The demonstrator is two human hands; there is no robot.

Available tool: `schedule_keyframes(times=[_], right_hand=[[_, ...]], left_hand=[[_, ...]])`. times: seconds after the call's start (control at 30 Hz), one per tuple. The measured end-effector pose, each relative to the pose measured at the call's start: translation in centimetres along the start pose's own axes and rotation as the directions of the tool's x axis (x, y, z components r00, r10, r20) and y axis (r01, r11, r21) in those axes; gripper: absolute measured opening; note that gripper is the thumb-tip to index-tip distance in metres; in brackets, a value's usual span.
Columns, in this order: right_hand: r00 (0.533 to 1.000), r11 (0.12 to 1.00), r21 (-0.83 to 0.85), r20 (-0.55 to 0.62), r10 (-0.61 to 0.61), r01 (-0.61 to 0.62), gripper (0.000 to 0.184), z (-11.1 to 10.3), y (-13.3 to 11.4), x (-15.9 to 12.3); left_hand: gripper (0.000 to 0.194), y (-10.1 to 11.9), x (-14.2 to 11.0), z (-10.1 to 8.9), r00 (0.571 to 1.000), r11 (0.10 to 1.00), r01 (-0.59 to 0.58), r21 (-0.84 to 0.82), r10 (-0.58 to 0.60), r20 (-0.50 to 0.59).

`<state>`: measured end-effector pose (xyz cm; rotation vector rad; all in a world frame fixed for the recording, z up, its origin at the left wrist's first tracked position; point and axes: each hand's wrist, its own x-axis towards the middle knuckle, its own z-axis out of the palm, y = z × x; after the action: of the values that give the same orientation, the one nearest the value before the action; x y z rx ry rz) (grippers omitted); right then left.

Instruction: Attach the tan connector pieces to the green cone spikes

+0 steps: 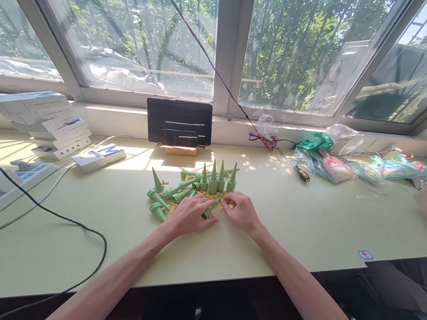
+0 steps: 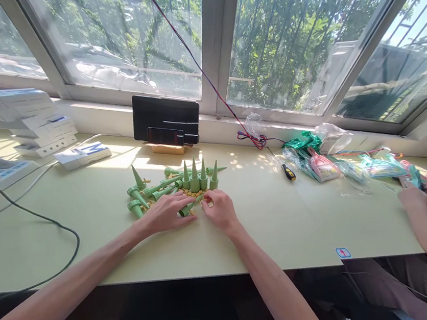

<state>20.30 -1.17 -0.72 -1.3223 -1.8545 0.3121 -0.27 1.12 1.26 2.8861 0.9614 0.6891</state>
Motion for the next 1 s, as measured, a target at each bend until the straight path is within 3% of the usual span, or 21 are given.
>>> schedule_keyframes(times=[0.33, 0.6, 0.77, 1.0], right_hand=[[0.995, 0.999, -0.045, 0.103, -0.009, 0.014, 0.004, 0.2, 0.2, -0.3], [0.99, 0.995, -0.096, 0.14, -0.007, 0.021, 0.009, 0.5, 0.4, -0.4], [0.994, 0.998, -0.069, 0.104, 0.015, -0.008, 0.013, 0.4, 0.0, -0.3], [0.998, 0.982, 0.182, -0.031, 0.057, -0.05, 0.012, 0.1, -0.9, 0.0]], left_hand=[[0.033, -0.1, 0.0, 0.2, 0.999, 0.999, 0.034, -0.031, -0.033, 0.018], [0.029, -0.4, 0.4, 0.2, 0.976, 0.972, 0.131, -0.197, -0.161, -0.144], [0.025, -0.4, 0.5, 0.4, 0.951, 0.955, 0.141, -0.26, -0.203, -0.233], [0.021, -0.3, 0.3, 0.4, 0.969, 0.961, 0.108, -0.254, -0.16, -0.19]])
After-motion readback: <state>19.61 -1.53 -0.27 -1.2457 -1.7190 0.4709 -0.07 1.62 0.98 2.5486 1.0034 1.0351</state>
